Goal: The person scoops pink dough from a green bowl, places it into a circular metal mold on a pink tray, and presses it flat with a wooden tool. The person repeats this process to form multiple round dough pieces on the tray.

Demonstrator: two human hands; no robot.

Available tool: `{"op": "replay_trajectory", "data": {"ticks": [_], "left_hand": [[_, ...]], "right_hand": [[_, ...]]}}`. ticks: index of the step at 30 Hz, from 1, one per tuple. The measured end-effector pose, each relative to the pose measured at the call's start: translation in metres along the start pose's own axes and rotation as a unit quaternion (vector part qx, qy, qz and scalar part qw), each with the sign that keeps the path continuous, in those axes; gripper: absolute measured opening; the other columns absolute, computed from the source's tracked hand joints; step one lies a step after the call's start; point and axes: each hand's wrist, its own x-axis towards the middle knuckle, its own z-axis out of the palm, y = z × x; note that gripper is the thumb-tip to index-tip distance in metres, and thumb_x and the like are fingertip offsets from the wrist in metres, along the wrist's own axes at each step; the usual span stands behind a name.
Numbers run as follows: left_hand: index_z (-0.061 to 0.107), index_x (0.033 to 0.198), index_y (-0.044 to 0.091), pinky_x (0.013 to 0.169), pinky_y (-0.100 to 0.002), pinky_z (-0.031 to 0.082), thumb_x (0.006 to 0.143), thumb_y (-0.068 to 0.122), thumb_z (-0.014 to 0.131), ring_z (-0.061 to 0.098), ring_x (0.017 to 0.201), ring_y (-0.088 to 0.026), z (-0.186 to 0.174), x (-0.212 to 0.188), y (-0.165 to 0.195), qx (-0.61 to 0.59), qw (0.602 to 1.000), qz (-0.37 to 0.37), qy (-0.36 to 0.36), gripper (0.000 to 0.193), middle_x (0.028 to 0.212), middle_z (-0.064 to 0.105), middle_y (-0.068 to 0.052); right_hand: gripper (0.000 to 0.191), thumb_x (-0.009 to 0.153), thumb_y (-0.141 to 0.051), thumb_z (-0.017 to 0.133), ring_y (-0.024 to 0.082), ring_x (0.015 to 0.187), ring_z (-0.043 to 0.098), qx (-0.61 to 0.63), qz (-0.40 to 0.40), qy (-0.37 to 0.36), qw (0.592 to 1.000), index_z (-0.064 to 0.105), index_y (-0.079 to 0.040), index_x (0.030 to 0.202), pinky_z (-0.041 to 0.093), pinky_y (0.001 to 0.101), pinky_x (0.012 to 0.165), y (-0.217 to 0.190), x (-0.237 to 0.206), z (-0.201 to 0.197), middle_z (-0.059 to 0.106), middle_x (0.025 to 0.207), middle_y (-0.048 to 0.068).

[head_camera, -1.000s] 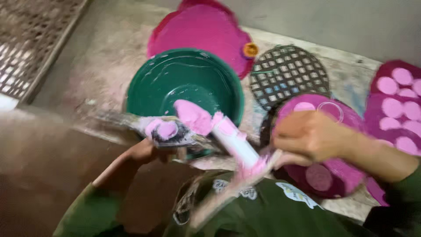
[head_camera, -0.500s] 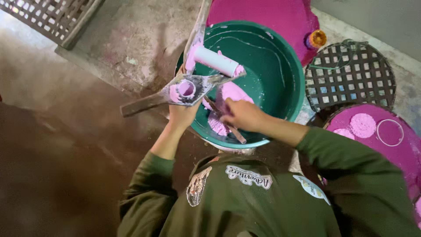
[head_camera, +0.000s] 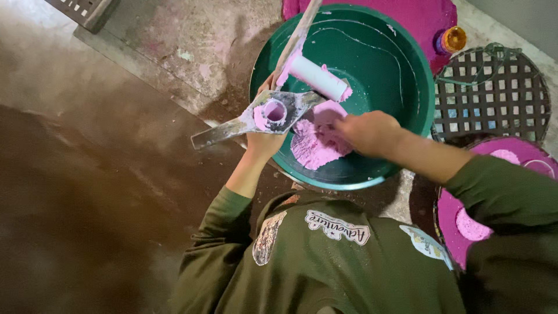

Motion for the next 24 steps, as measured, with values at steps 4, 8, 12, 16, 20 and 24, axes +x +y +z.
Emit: {"op": "replay_trajectory", "data": {"ticks": [4, 8, 12, 16, 20, 24], "left_hand": [[0.052, 0.149, 0.004, 0.115, -0.037, 0.047, 0.092, 0.012, 0.082, 0.058, 0.137, -0.030, 0.000, 0.002, 0.002, 0.025, 1.000, -0.001, -0.008, 0.065, 0.154, 0.051, -0.018], [0.050, 0.150, 0.004, 0.115, -0.037, 0.047, 0.092, 0.011, 0.082, 0.058, 0.138, -0.029, -0.001, 0.002, 0.009, 0.027, 1.000, -0.005, 0.005, 0.067, 0.154, 0.051, -0.016], [0.049, 0.150, 0.004, 0.111, -0.035, 0.050, 0.092, 0.013, 0.081, 0.062, 0.131, -0.026, 0.000, 0.004, 0.019, 0.001, 0.999, -0.030, 0.012, 0.068, 0.149, 0.056, -0.014], [0.051, 0.147, 0.005, 0.110, -0.037, 0.050, 0.091, 0.015, 0.083, 0.061, 0.131, -0.030, 0.003, 0.006, 0.031, 0.100, 0.995, 0.010, -0.003, 0.065, 0.148, 0.057, -0.016], [0.057, 0.135, 0.014, 0.107, -0.039, 0.052, 0.086, 0.025, 0.083, 0.062, 0.127, -0.029, 0.010, -0.001, 0.056, 0.122, 0.988, 0.056, -0.071, 0.056, 0.145, 0.058, -0.016], [0.058, 0.144, 0.015, 0.102, -0.042, 0.053, 0.085, 0.037, 0.082, 0.061, 0.126, -0.032, 0.023, -0.006, 0.089, 0.127, 0.966, 0.084, -0.207, 0.068, 0.145, 0.061, -0.013]], "right_hand": [[0.054, 0.085, -0.009, 0.054, 0.035, 0.071, 0.073, 0.017, -0.013, 0.015, 1.000, 0.048, -0.004, 0.139, 0.059, 0.0475, 0.060, -0.027, -0.030, 0.015, 0.069, 0.102, 0.017], [0.071, 0.093, -0.011, 0.049, 0.033, 0.078, 0.074, 0.033, 0.035, -0.123, 0.991, 0.030, -0.010, 0.161, 0.059, 0.0455, 0.066, -0.044, -0.076, 0.017, 0.069, 0.103, 0.017], [0.068, 0.083, -0.008, 0.056, 0.036, 0.067, 0.072, 0.091, 0.017, -0.006, 0.996, 0.041, -0.012, 0.150, 0.058, 0.0463, 0.056, -0.067, -0.123, -0.006, 0.066, 0.114, 0.019], [0.050, 0.086, -0.025, 0.065, 0.036, 0.065, 0.072, 0.224, 0.121, 0.003, 0.967, 0.061, -0.023, 0.136, 0.057, 0.0459, 0.057, -0.058, -0.168, -0.041, 0.071, 0.093, 0.016], [0.040, 0.103, -0.030, 0.058, 0.043, 0.062, 0.064, 0.339, 0.285, -0.099, 0.891, 0.072, -0.028, 0.141, 0.053, 0.0447, 0.057, -0.010, -0.192, -0.069, 0.071, 0.068, 0.026], [0.035, 0.096, -0.042, 0.058, 0.023, 0.064, 0.070, 0.331, 0.123, 0.054, 0.934, 0.075, -0.023, 0.119, 0.055, 0.0376, 0.056, 0.019, -0.186, -0.111, 0.075, 0.076, 0.003]]}}
